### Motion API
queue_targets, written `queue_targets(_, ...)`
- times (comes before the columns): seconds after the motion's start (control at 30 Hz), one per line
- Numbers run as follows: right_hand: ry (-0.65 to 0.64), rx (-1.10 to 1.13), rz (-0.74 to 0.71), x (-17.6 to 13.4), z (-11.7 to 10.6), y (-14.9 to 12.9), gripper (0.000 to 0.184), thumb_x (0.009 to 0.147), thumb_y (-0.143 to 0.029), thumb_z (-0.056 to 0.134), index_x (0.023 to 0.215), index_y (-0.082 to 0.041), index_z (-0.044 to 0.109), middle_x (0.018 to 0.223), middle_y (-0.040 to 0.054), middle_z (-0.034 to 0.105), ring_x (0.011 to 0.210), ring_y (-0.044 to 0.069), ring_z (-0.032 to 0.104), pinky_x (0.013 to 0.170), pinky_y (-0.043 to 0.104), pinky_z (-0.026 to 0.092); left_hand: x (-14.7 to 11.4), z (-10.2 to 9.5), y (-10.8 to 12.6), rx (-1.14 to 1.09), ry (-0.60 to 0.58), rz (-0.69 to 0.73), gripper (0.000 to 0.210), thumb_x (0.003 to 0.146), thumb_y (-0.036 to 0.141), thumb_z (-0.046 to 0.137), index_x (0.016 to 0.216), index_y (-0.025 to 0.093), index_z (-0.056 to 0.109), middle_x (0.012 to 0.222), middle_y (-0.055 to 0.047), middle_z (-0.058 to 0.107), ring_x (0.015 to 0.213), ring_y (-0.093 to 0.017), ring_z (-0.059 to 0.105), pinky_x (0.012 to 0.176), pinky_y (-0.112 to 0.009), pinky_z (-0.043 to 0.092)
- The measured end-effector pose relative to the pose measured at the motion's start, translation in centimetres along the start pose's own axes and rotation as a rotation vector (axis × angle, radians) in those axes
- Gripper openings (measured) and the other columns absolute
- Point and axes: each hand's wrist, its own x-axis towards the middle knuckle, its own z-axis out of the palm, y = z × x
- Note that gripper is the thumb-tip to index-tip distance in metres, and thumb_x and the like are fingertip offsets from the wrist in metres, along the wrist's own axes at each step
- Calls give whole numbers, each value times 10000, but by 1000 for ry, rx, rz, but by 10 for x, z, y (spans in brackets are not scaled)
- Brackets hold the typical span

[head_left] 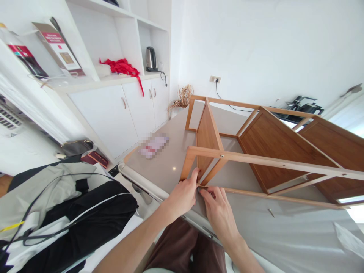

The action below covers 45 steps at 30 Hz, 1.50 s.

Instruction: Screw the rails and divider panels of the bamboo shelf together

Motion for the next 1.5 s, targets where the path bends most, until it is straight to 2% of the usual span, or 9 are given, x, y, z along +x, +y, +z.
queue_targets(0.3, 21, 6, -26, -2, 3, 1, 276, 945, -50, 465, 1087, -175, 665, 1004, 98, 542, 924, 221, 509, 765, 355, 513, 0, -2, 2, -7, -11, 0, 647, 943, 123, 460, 1501, 177, 136, 1066, -144, 707, 916, -278, 721, 790, -350, 514)
queue_targets(0.7, 13, 8, -2, -1, 0, 1, 283, 958, -77, 446, 1075, -194, 676, 995, 93, 553, 910, 212, 524, 777, 356, 514, 0, -2, 1, -27, -26, -2, 656, 937, 114, 464, 1501, 169, 133, 940, -107, 726, 882, -263, 721, 790, -338, 510)
queue_targets(1.07, 28, 33, -6, 0, 2, 1, 270, 966, -70, 445, 1059, -180, 674, 962, 83, 540, 889, 201, 506, 752, 334, 502, 1, 6, -7, -57, 21, 32, 644, 949, 121, 443, 1511, 174, 132, 850, -70, 725, 773, -245, 726, 734, -316, 505)
queue_targets(1.27, 44, 15, -17, 0, 2, 0, 276, 971, -86, 437, 1056, -192, 677, 955, 82, 547, 887, 198, 515, 745, 325, 505, 1, 4, -6, -37, 14, 29, 689, 930, 111, 486, 1513, 183, 127, 985, -104, 722, 783, -235, 723, 741, -314, 505)
queue_targets(1.5, 55, -41, -40, 1, 1, -3, 268, 973, -92, 439, 1036, -186, 682, 944, 84, 561, 870, 202, 530, 750, 331, 508, 2, 4, -6, -73, 14, 43, 685, 926, 95, 480, 1506, 191, 128, 993, -96, 722, 778, -232, 724, 746, -320, 508)
